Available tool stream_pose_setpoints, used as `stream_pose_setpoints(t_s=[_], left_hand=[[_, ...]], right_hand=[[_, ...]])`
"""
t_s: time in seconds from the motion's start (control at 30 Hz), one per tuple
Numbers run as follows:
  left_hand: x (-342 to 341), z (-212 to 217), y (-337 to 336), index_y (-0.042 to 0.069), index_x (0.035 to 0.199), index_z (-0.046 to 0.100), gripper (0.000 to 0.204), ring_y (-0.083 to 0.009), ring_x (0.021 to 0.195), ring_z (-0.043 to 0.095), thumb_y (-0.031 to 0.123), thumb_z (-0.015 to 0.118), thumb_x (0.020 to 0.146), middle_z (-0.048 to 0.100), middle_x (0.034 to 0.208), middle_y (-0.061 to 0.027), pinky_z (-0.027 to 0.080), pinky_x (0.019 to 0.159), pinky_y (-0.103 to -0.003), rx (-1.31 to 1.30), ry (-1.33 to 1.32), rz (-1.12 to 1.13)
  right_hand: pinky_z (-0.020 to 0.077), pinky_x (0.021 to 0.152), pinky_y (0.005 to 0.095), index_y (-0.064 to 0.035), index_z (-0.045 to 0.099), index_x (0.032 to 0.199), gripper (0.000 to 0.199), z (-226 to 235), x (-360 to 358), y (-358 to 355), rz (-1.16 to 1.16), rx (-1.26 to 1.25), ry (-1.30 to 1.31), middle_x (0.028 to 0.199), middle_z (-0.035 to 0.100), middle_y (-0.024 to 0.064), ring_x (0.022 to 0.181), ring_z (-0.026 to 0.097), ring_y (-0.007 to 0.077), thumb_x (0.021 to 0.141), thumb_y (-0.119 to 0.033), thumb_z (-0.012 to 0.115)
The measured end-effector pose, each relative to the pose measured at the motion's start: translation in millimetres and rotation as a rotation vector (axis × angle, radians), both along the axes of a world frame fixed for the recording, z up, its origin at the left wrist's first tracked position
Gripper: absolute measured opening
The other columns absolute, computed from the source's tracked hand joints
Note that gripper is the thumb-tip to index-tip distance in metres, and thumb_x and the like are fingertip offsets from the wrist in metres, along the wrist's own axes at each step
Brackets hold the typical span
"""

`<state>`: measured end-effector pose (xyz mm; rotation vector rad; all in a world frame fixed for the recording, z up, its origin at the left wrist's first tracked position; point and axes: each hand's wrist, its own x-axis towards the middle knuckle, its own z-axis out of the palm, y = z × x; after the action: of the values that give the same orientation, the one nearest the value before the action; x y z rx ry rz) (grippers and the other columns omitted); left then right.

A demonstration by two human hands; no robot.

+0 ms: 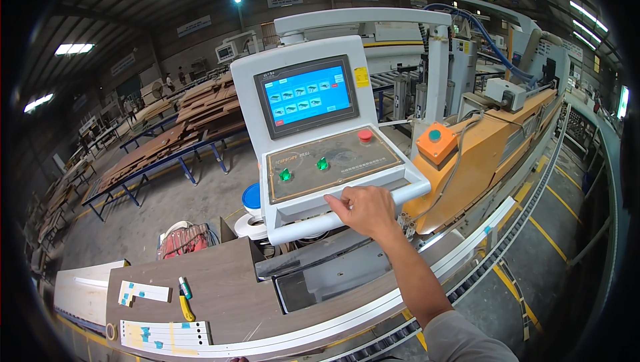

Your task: Applying tape to wood panels and operating the control panel of an industrial manufacturing machine.

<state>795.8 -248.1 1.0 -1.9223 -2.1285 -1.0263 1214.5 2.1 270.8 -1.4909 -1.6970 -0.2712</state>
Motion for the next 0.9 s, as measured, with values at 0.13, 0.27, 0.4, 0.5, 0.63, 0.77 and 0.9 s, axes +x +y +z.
stream_pose_setpoints(t_s=[0.13,0.27,0.4,0.5,0.63,0.77,0.9], left_hand=[[0.2,0.7,0.4,0.008,0.116,0.060,0.032,-0.0418,0.112,0.052,0.021,0.062,0.087,0.052,0.123,-0.0207,0.046,0.091,-0.048,0.002,-0.009,-0.002],[-0.6,-2.3,1.5,0.007,0.116,0.060,0.032,-0.0420,0.111,0.052,0.021,0.062,0.087,0.052,0.123,-0.0208,0.046,0.092,-0.048,0.002,-0.020,0.001],[-2.5,-6.4,3.4,0.007,0.116,0.060,0.032,-0.0420,0.112,0.051,0.021,0.062,0.086,0.052,0.123,-0.0210,0.045,0.093,-0.049,0.016,-0.002,-0.008],[-4.2,-11.0,3.7,0.007,0.115,0.060,0.032,-0.0422,0.112,0.051,0.020,0.061,0.086,0.052,0.123,-0.0214,0.045,0.093,-0.049,0.015,-0.004,-0.008],[-3.4,-7.7,3.1,0.006,0.115,0.060,0.032,-0.0425,0.112,0.051,0.019,0.060,0.085,0.052,0.123,-0.0217,0.045,0.093,-0.049,0.008,-0.015,-0.010],[-5.3,-8.6,1.6,0.006,0.116,0.060,0.034,-0.0427,0.112,0.051,0.018,0.060,0.084,0.051,0.123,-0.0220,0.045,0.092,-0.049,0.005,0.000,-0.009],[-7.0,-11.1,1.3,0.006,0.117,0.060,0.035,-0.0429,0.112,0.051,0.019,0.060,0.084,0.051,0.124,-0.0217,0.045,0.093,-0.049,0.011,-0.018,-0.014]], right_hand=[[0.0471,0.049,0.0388,-0.0091,0.066,0.058,0.043,-0.5,-0.9,0.1,-0.003,0.003,0.000,0.053,0.060,0.0083,0.051,0.062,0.0292,0.083,-0.044,0.067],[0.0452,0.047,0.0413,-0.0082,0.062,0.055,0.048,-0.8,-0.2,0.8,0.026,0.041,0.035,0.051,0.058,0.0104,0.048,0.058,0.0313,0.083,-0.047,0.064],[0.0470,0.049,0.0386,-0.0092,0.065,0.057,0.043,0.1,0.9,1.1,0.000,0.008,0.006,0.052,0.060,0.0078,0.051,0.061,0.0290,0.083,-0.043,0.068],[0.0470,0.049,0.0386,-0.0092,0.065,0.058,0.043,1.7,0.5,0.9,-0.001,-0.004,0.006,0.052,0.060,0.0078,0.051,0.061,0.0290,0.083,-0.043,0.068],[0.0455,0.048,0.0414,-0.0081,0.063,0.055,0.048,-0.7,0.0,1.0,0.023,0.022,0.029,0.051,0.059,0.0105,0.048,0.058,0.0314,0.084,-0.048,0.064],[0.0458,0.048,0.0414,-0.0081,0.063,0.056,0.048,-1.7,-0.1,1.3,0.021,0.016,0.032,0.052,0.059,0.0105,0.049,0.059,0.0313,0.084,-0.047,0.064],[0.0462,0.049,0.0414,-0.0079,0.063,0.057,0.048,-0.6,-1.2,-0.3,0.018,0.013,0.025,0.053,0.060,0.0105,0.049,0.059,0.0312,0.084,-0.047,0.064]])
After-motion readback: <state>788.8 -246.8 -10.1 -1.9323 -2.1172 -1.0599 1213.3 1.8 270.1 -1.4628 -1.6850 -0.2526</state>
